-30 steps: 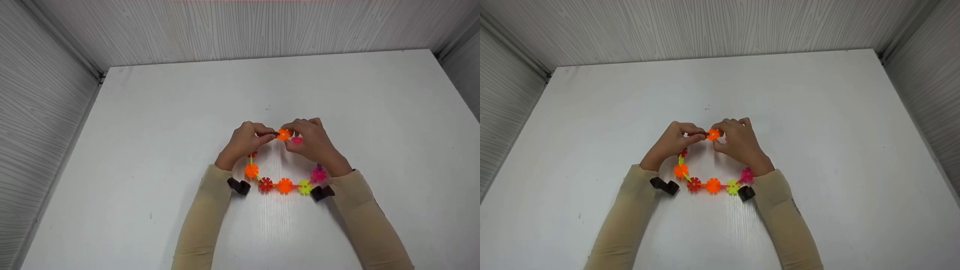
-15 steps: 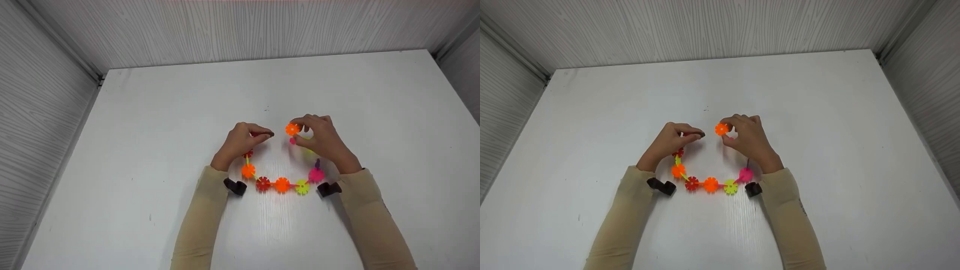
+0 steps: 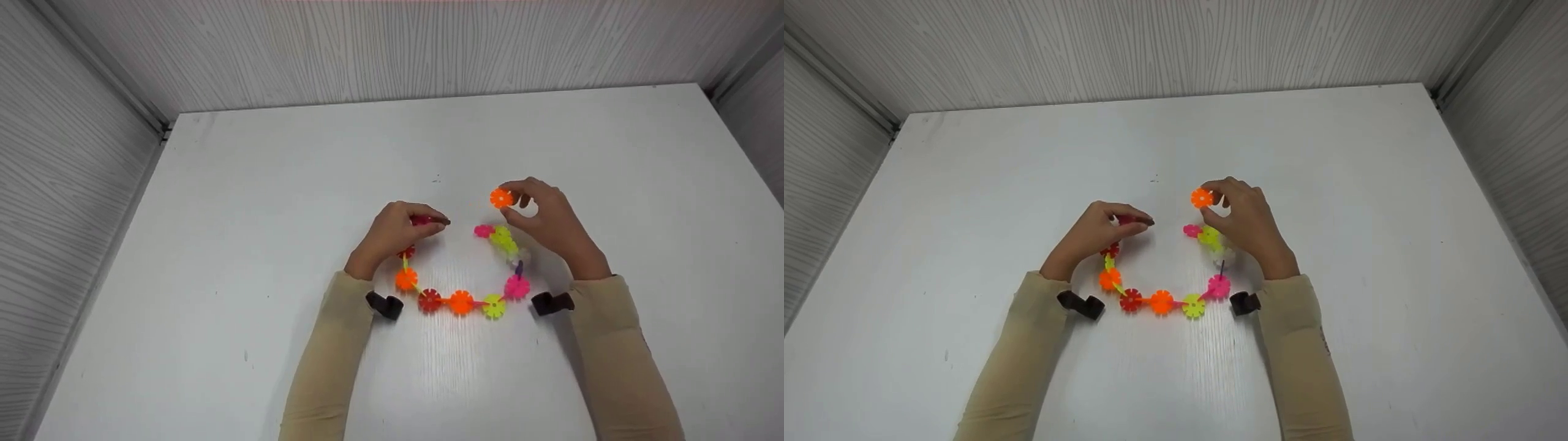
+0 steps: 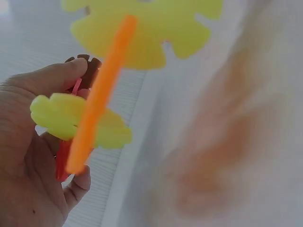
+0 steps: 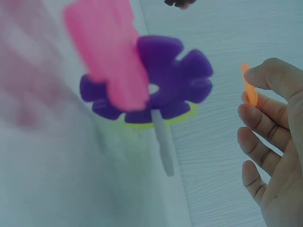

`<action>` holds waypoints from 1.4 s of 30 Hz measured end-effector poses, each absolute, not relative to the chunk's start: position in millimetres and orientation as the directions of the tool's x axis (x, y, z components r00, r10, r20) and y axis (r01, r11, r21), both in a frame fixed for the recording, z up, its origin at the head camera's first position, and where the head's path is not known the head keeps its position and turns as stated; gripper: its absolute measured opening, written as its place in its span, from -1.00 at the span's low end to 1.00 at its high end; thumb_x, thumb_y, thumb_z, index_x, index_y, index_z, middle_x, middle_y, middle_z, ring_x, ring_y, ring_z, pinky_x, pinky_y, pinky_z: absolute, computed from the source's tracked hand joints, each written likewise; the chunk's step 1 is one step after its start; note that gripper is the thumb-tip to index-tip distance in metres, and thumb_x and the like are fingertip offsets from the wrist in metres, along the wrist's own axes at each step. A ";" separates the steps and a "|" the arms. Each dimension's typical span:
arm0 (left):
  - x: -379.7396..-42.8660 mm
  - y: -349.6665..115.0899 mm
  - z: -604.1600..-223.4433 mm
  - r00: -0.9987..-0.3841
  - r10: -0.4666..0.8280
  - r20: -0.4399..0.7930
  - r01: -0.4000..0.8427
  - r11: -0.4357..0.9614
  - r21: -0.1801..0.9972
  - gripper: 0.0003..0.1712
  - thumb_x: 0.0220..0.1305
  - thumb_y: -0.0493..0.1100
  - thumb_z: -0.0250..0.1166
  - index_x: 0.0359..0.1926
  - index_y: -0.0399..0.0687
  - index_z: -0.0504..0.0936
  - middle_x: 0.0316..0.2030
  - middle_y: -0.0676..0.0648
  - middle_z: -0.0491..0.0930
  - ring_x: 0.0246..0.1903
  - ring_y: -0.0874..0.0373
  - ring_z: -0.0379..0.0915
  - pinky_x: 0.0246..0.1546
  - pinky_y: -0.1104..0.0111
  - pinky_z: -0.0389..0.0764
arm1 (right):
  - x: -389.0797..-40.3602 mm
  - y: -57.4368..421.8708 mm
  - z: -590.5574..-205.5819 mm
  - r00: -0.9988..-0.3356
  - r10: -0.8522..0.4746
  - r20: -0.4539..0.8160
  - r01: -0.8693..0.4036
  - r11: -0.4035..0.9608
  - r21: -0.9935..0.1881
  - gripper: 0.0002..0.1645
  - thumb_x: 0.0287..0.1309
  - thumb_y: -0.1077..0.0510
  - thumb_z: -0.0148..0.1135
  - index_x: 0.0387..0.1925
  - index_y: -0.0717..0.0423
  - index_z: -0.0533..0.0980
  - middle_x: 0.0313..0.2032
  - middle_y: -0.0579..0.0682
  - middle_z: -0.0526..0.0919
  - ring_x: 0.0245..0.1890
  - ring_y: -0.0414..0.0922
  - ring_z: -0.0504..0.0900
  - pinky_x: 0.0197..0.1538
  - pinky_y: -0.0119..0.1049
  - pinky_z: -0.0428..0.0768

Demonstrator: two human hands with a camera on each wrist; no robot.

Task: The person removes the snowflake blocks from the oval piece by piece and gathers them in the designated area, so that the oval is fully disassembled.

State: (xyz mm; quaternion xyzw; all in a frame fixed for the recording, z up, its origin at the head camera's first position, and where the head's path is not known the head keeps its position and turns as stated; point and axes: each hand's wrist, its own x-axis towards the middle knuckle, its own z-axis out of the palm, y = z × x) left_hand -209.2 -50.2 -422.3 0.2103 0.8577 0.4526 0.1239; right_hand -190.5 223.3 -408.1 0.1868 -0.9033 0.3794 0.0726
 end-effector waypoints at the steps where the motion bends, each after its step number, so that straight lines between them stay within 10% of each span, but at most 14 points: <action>1: -209.1 -50.3 -422.3 -0.877 0.479 -0.027 0.245 0.495 0.834 -0.79 0.25 -0.05 0.30 -0.11 0.13 0.75 -0.14 0.11 0.72 -0.14 0.21 0.55 -0.08 0.40 0.56 | -190.5 225.0 -407.7 -0.924 -0.274 0.268 -0.383 0.642 -0.664 -0.61 0.17 0.30 0.24 0.06 0.22 0.52 -0.22 0.16 0.58 -0.25 0.05 0.46 -0.06 -0.04 0.36; 9: -208.6 -49.9 -421.7 -0.832 0.540 -0.126 0.193 0.495 0.847 -0.56 0.20 -0.23 0.25 0.12 0.05 0.54 0.06 -0.03 0.58 -0.07 0.13 0.47 -0.07 0.42 0.53 | -190.9 241.6 -406.0 -0.953 -0.185 0.239 -0.301 0.643 -0.704 -0.58 0.21 0.27 0.21 0.11 0.23 0.48 -0.17 0.17 0.54 -0.20 0.02 0.42 -0.02 -0.02 0.35; 15: -208.6 -50.7 -421.1 -0.822 0.540 -0.183 0.160 0.527 0.835 -0.48 0.18 -0.29 0.13 0.19 0.08 0.40 -0.19 -0.09 0.46 -0.32 0.13 0.32 -0.34 0.43 0.38 | -190.9 254.2 -407.2 -0.969 -0.120 0.214 -0.240 0.653 -0.718 -0.57 0.24 0.23 0.19 0.14 0.20 0.46 -0.15 0.14 0.53 -0.19 -0.10 0.36 -0.01 -0.09 0.33; 27: -210.9 -49.6 -423.2 -0.828 0.526 -0.193 0.153 0.545 0.825 -0.51 0.27 -0.22 0.21 0.19 0.01 0.30 0.01 -0.13 0.48 -0.07 0.07 0.38 -0.04 0.36 0.49 | -193.6 279.6 -419.9 -0.988 -0.022 0.154 -0.129 0.666 -0.735 -0.54 0.27 0.09 0.20 0.16 0.16 0.47 -0.19 -0.03 0.49 -0.24 -0.27 0.35 -0.10 -0.46 0.30; 42: -212.2 -50.1 -426.9 -0.815 0.559 -0.156 0.156 0.470 0.869 -0.53 0.27 -0.26 0.21 0.14 -0.08 0.25 -0.10 -0.13 0.50 -0.63 0.15 0.31 -0.52 0.44 0.45 | -193.8 296.4 -430.8 -0.999 -0.005 0.053 -0.043 0.676 -0.736 -0.51 0.30 0.07 0.15 0.23 0.09 0.43 -0.18 -0.04 0.38 -0.21 -0.18 0.36 -0.13 -0.42 0.32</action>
